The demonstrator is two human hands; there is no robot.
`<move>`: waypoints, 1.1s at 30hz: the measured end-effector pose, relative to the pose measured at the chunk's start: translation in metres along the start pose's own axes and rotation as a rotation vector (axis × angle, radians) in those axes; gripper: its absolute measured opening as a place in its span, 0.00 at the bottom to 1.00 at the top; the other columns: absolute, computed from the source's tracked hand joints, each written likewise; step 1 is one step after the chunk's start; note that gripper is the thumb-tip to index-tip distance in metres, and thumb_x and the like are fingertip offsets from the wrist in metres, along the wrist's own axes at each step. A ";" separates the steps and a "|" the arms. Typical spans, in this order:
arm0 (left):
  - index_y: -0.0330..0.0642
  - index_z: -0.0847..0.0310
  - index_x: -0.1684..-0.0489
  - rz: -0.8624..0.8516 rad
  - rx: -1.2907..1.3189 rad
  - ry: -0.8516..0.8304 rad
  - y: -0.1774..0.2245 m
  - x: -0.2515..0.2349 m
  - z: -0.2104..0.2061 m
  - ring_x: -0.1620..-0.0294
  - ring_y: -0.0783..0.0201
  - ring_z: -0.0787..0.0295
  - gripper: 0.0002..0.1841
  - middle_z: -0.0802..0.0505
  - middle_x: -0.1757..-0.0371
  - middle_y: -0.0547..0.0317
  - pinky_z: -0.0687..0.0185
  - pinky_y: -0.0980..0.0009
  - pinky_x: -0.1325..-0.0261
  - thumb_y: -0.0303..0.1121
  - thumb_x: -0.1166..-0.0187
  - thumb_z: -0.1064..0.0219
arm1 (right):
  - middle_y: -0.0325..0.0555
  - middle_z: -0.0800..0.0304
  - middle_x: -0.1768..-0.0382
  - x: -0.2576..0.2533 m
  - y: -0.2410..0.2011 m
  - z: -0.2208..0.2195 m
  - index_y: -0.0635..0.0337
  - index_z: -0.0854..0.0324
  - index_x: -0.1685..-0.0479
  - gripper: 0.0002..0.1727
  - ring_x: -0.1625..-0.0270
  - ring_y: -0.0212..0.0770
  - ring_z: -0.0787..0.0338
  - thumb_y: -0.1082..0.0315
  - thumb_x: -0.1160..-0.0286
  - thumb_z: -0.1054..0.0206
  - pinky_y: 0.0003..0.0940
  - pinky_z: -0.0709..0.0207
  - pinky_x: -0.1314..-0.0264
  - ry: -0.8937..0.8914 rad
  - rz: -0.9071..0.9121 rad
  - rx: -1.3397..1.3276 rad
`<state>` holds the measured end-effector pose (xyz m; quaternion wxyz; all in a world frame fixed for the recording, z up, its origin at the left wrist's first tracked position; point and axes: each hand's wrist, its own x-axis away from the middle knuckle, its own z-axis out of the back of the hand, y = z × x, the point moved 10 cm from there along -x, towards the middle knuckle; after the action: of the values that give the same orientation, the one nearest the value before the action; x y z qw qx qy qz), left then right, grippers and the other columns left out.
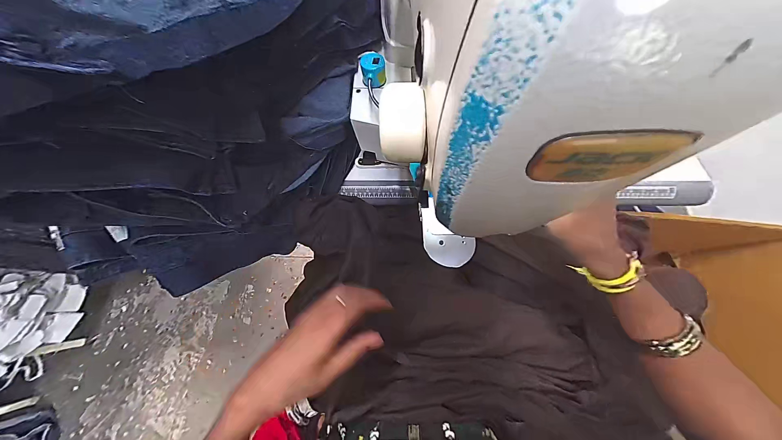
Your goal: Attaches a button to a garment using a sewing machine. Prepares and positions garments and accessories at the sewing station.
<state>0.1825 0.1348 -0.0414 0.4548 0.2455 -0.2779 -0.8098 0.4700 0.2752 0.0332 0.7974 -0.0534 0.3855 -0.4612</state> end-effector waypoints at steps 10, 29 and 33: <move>0.47 0.14 0.61 -0.097 -0.170 0.019 0.019 -0.018 -0.027 0.63 0.54 0.11 0.16 0.10 0.63 0.52 0.15 0.55 0.65 0.42 0.14 0.48 | 0.44 0.09 0.77 0.018 -0.111 -0.043 0.57 0.09 0.72 0.11 0.67 0.45 0.10 0.72 0.24 0.34 0.38 0.27 0.66 0.043 0.552 0.224; 0.46 0.12 0.37 -0.149 -0.316 0.105 0.021 -0.039 -0.005 0.28 0.46 0.17 0.21 0.10 0.34 0.49 0.25 0.41 0.27 0.48 0.12 0.45 | 0.51 0.07 0.67 0.025 -0.104 -0.052 0.62 0.09 0.64 0.06 0.60 0.50 0.07 0.78 0.27 0.32 0.42 0.17 0.62 0.136 0.428 0.184; 0.46 0.08 0.45 0.011 -0.113 0.179 0.028 -0.073 -0.026 0.41 0.59 0.08 0.19 0.04 0.46 0.59 0.16 0.51 0.35 0.41 0.09 0.47 | 0.52 0.06 0.63 0.023 -0.092 -0.044 0.64 0.11 0.63 0.05 0.57 0.50 0.04 0.71 0.30 0.27 0.43 0.11 0.56 0.085 0.367 0.143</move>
<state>0.2504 0.1807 -0.0313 0.4952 0.2892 -0.1912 -0.7966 0.3830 0.2167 0.0302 0.8529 0.0938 0.3883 -0.3361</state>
